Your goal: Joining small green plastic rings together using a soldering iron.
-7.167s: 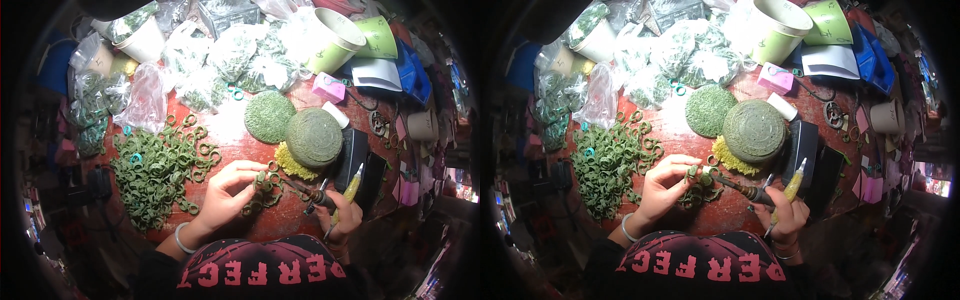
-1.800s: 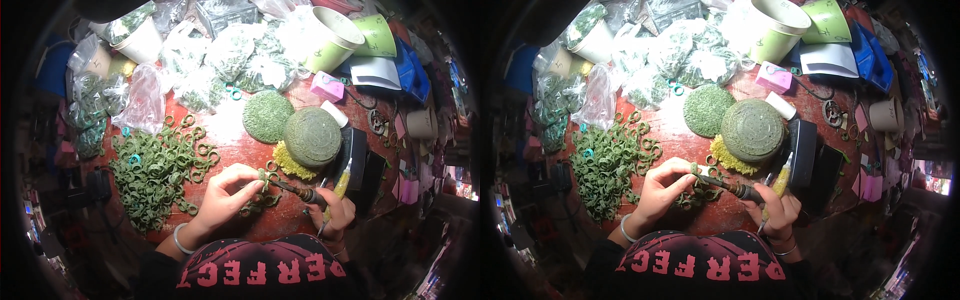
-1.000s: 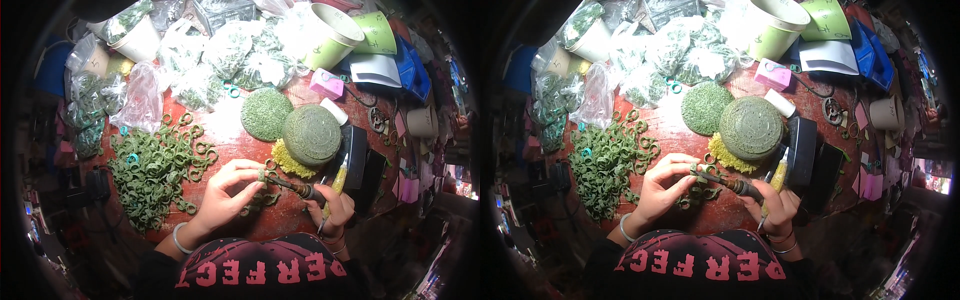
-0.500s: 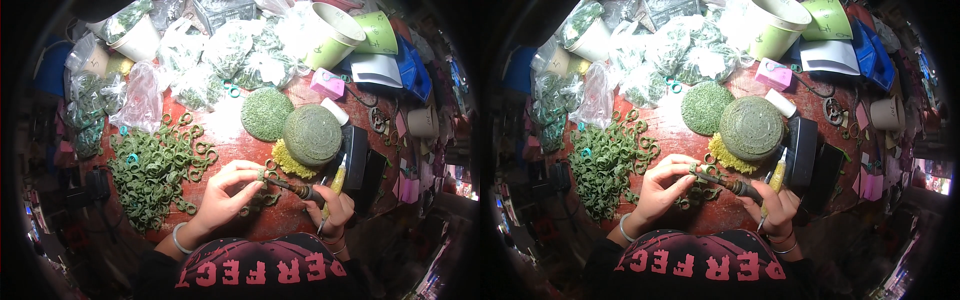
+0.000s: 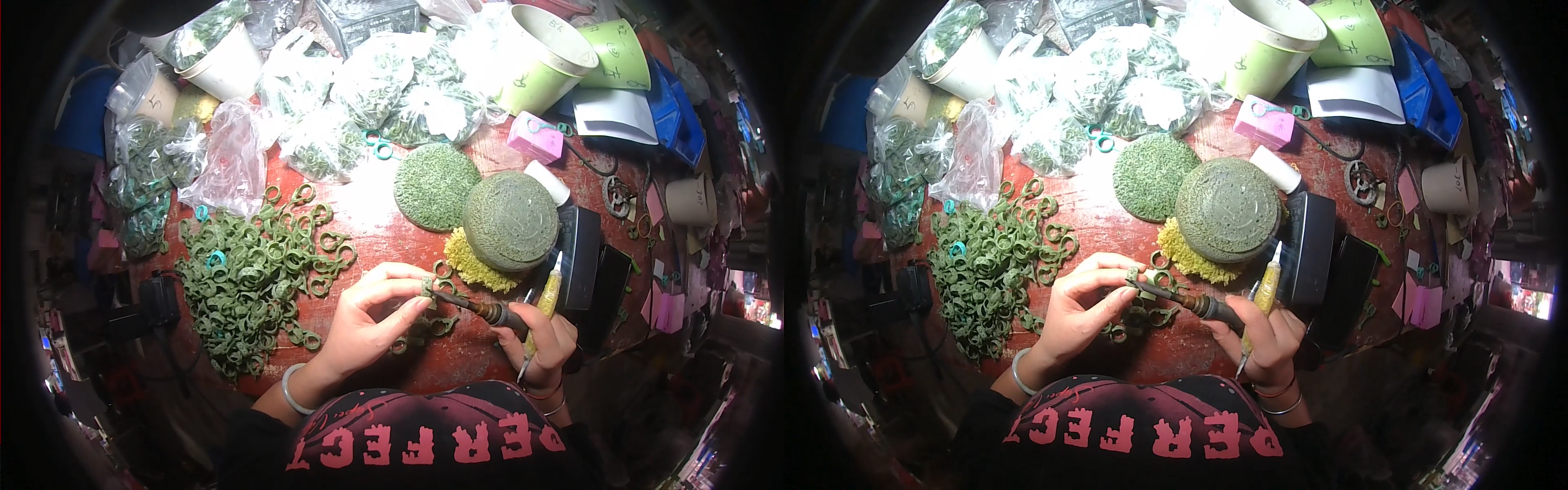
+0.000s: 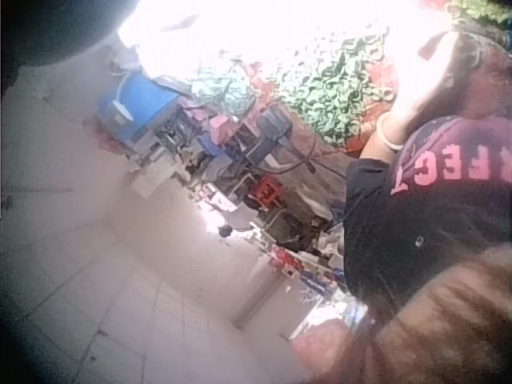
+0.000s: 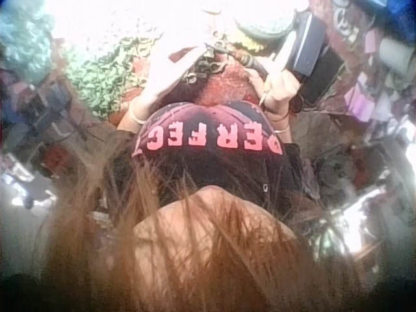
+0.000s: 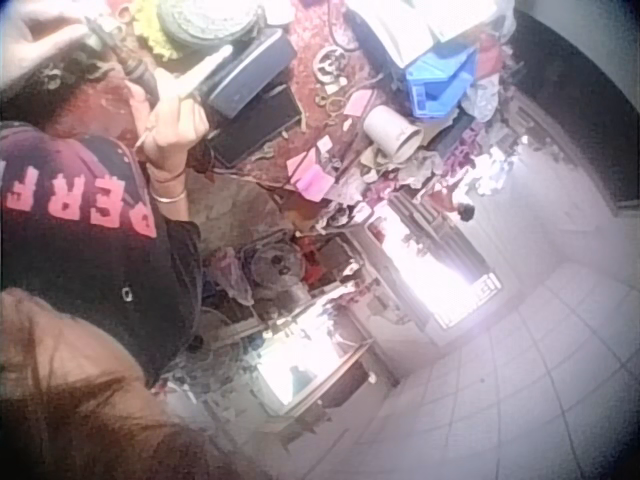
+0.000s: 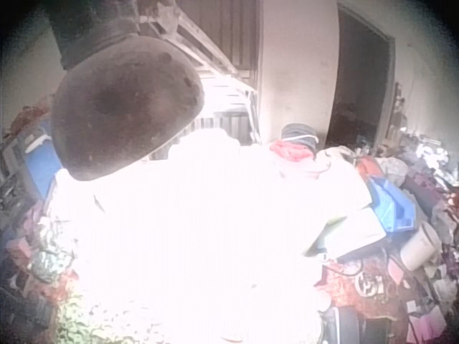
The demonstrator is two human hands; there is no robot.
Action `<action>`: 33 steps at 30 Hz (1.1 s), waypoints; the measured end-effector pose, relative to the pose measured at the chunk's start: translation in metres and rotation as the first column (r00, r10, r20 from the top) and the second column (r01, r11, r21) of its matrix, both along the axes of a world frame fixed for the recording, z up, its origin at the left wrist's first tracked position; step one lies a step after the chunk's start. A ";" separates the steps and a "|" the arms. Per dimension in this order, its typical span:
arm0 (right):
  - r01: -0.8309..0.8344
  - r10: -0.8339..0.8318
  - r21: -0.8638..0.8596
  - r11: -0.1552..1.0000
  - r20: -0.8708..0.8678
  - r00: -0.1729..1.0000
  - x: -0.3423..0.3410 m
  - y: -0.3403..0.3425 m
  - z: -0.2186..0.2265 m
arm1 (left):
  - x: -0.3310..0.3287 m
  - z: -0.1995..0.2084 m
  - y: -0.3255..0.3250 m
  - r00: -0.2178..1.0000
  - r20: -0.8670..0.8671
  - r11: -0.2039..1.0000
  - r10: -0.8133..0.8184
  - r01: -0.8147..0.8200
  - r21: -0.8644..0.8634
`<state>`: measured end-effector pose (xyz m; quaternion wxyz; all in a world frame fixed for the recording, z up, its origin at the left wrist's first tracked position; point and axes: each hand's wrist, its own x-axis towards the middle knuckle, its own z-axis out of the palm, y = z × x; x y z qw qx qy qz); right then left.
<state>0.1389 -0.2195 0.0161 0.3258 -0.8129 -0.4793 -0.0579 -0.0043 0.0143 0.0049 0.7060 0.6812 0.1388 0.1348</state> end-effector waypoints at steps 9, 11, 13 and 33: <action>-0.006 0.006 0.005 1.000 -0.014 1.000 0.001 0.000 -0.001 | 0.000 0.000 -0.001 1.000 -0.015 1.000 -0.003 0.003 -0.012; 0.004 -0.004 -0.004 1.000 -0.007 1.000 -0.002 -0.003 0.002 | 0.000 0.001 -0.001 1.000 -0.015 1.000 -0.006 0.006 -0.023; 0.009 -0.009 -0.007 1.000 -0.004 1.000 -0.002 -0.004 0.003 | -0.001 0.000 -0.001 1.000 0.006 1.000 -0.008 0.008 -0.027; 0.038 -0.038 0.026 0.999 0.017 0.999 -0.003 -0.006 -0.002 | -0.001 -0.002 0.002 1.000 0.012 0.999 0.000 0.000 0.034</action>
